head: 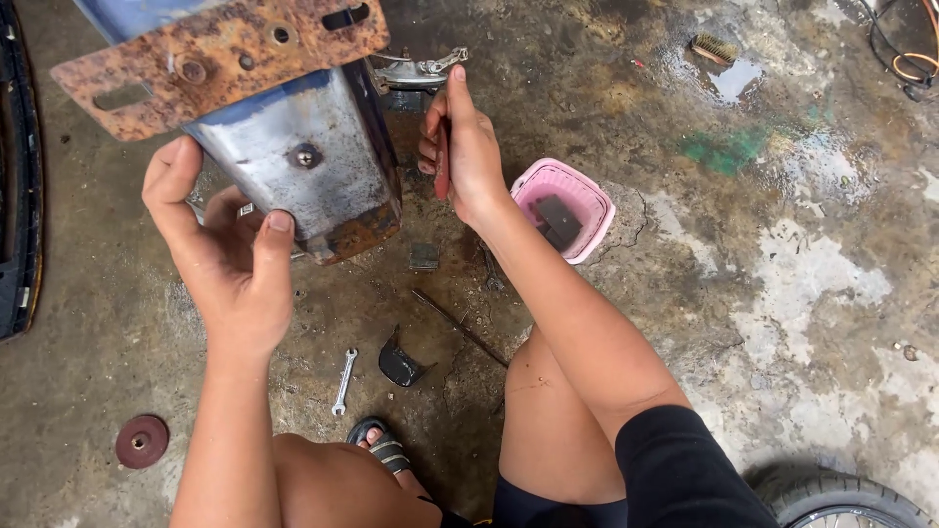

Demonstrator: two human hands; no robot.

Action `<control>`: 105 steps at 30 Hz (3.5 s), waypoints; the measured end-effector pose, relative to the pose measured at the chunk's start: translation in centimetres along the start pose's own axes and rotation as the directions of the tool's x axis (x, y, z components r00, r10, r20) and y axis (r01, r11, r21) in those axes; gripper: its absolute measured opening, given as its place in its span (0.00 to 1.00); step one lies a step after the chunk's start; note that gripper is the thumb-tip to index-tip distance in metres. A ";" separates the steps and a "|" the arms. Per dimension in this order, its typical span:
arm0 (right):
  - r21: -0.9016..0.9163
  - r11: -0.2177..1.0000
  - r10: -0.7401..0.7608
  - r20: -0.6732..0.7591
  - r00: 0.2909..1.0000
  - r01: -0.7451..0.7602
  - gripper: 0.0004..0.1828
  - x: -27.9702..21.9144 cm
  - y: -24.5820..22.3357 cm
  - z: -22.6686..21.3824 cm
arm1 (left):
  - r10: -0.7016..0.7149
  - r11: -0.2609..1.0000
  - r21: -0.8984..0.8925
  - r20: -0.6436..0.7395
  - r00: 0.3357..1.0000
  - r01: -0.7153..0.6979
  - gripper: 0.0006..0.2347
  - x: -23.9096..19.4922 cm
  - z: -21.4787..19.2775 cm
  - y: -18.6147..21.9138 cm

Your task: The person sits on the floor and uses a sanding block to sand the surface of a rusty metal part attached to a blue vehicle. The person holds the part with one hand and sands it with the other, occasionally dipping the sanding block into a pink container.

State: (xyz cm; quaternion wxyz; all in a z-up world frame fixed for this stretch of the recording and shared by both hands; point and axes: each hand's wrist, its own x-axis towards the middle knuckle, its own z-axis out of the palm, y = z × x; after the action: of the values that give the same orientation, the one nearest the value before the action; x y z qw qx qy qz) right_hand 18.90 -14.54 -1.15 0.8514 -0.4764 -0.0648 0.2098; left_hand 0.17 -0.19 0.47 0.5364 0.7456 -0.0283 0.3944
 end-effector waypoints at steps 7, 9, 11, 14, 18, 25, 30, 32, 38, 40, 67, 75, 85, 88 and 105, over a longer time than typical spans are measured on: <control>-0.165 0.983 -0.077 -0.003 0.997 0.076 0.27 -1.5 0.0 2.0 | -0.057 0.998 -0.044 -0.099 0.993 0.053 0.24 -0.1 1.0 0.3; -0.247 0.968 -0.055 -0.043 0.998 0.043 0.29 -1.3 -0.4 2.2 | -0.079 0.996 -0.050 -0.121 0.990 0.073 0.24 -0.1 1.1 0.3; -0.208 0.977 -0.060 -0.076 0.995 0.043 0.28 -0.8 -0.3 2.2 | -0.080 0.996 -0.046 -0.116 0.990 0.075 0.25 -0.2 1.1 0.5; -0.199 0.976 -0.109 -0.087 0.990 0.090 0.27 -1.4 -0.8 3.3 | -0.085 0.996 -0.049 -0.110 0.990 0.080 0.25 -0.3 1.0 0.5; -0.279 0.896 -0.376 -0.058 0.925 0.346 0.28 -1.2 0.8 4.8 | -0.088 0.996 -0.043 -0.103 0.991 0.084 0.25 -0.5 0.9 0.3; -0.454 0.620 -0.699 0.052 0.713 0.640 0.22 -2.1 1.9 4.5 | -0.077 0.996 -0.045 -0.099 0.992 0.073 0.25 -0.7 0.9 0.3; -0.464 0.594 -0.739 0.008 0.673 0.658 0.24 0.0 1.7 4.9 | -0.028 0.999 -0.024 -0.097 0.995 0.026 0.24 -0.7 1.1 0.5; -0.505 0.575 -0.740 0.014 0.672 0.644 0.23 -2.3 1.5 4.8 | -0.015 1.000 -0.013 -0.098 0.995 0.014 0.24 -0.7 1.1 0.3; -0.553 0.515 -0.758 0.062 0.649 0.654 0.24 -0.7 1.3 4.6 | 0.039 0.999 0.021 -0.095 0.995 -0.038 0.24 -0.8 0.9 0.2; -0.539 0.508 -0.776 0.053 0.629 0.672 0.24 -0.7 1.5 4.6 | 0.021 1.000 0.010 -0.077 0.997 -0.021 0.25 -0.4 0.7 0.2; -0.431 0.569 -0.761 0.049 0.647 0.701 0.26 -1.0 0.9 4.5 | 0.073 0.983 0.175 -0.079 0.994 -0.058 0.24 0.4 1.5 0.2; -0.490 0.501 -0.769 0.127 0.627 0.713 0.24 -0.4 0.7 4.3 | 0.171 0.964 0.215 -0.055 0.984 -0.155 0.25 0.6 1.7 -0.5; -0.484 0.620 -0.731 -0.069 0.679 0.618 0.27 -0.4 1.5 4.4 | 0.057 0.998 0.030 -0.087 0.995 -0.054 0.29 -0.6 1.3 -2.8; -0.315 0.756 -0.600 0.015 0.800 0.574 0.25 -2.0 0.9 4.6 | 0.081 0.997 0.006 -0.093 0.992 -0.081 0.29 -0.5 1.3 -3.2; -0.438 0.513 -0.801 0.066 0.596 0.738 0.24 -2.0 0.1 5.8 | -0.018 1.000 -0.021 -0.005 1.000 0.018 0.27 -1.2 0.0 -1.2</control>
State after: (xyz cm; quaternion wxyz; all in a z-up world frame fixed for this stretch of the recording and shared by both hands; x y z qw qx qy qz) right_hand 15.28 -10.78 2.02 0.7330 -0.5830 -0.2512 -0.2444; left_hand -0.10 -0.14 -1.19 0.5479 0.7391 -0.0243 0.3910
